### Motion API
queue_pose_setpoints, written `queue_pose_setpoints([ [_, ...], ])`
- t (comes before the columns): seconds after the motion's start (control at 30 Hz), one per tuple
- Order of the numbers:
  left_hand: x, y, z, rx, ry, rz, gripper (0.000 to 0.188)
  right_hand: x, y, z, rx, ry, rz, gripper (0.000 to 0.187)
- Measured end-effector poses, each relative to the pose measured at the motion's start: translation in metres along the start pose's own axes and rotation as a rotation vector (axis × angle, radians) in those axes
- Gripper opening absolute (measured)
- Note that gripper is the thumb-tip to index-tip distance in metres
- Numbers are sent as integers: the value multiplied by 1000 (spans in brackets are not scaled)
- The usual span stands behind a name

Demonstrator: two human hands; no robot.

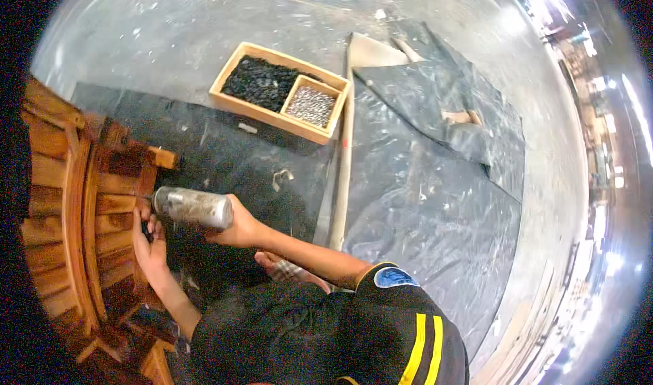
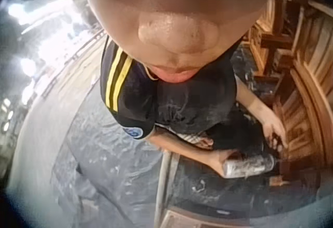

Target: Assembling wooden benches by attaching plastic feet or components using an air-powered screwdriver and screws.

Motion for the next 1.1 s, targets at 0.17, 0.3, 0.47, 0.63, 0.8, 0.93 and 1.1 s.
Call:
queue_pose_setpoints([
  [0.17,-4,-3,5,-56,25,96,19,-5,0,24,-61,145,-55,42],
  [0.3,-10,9,14,44,9,153,17,15,-7,-14,-101,-120,-84,59],
  [0.47,-18,8,-4,-53,39,199,22,8,-6,-1,-185,-53,-27,44],
  [0.63,-22,2,-12,-13,-23,274,34,5,-15,-5,-262,61,-146,42],
  [0.8,-25,-7,-26,34,-200,426,30,14,-21,-22,-355,-62,-77,41],
  [0.93,-38,-10,-27,6,-190,416,31,12,-15,-11,-295,-35,-65,41],
  [1.1,-41,-8,-32,15,-96,419,31,3,-10,-3,-317,51,-100,40],
])
Point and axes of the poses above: each hand's wrist, its own y-axis towards the middle knuckle, its own x-axis out of the back of the hand, z = x × y, the point moved 4 cm from there along y, towards the middle knuckle, and after that the axes turned 9 degrees about y, right-handed, at the moved point
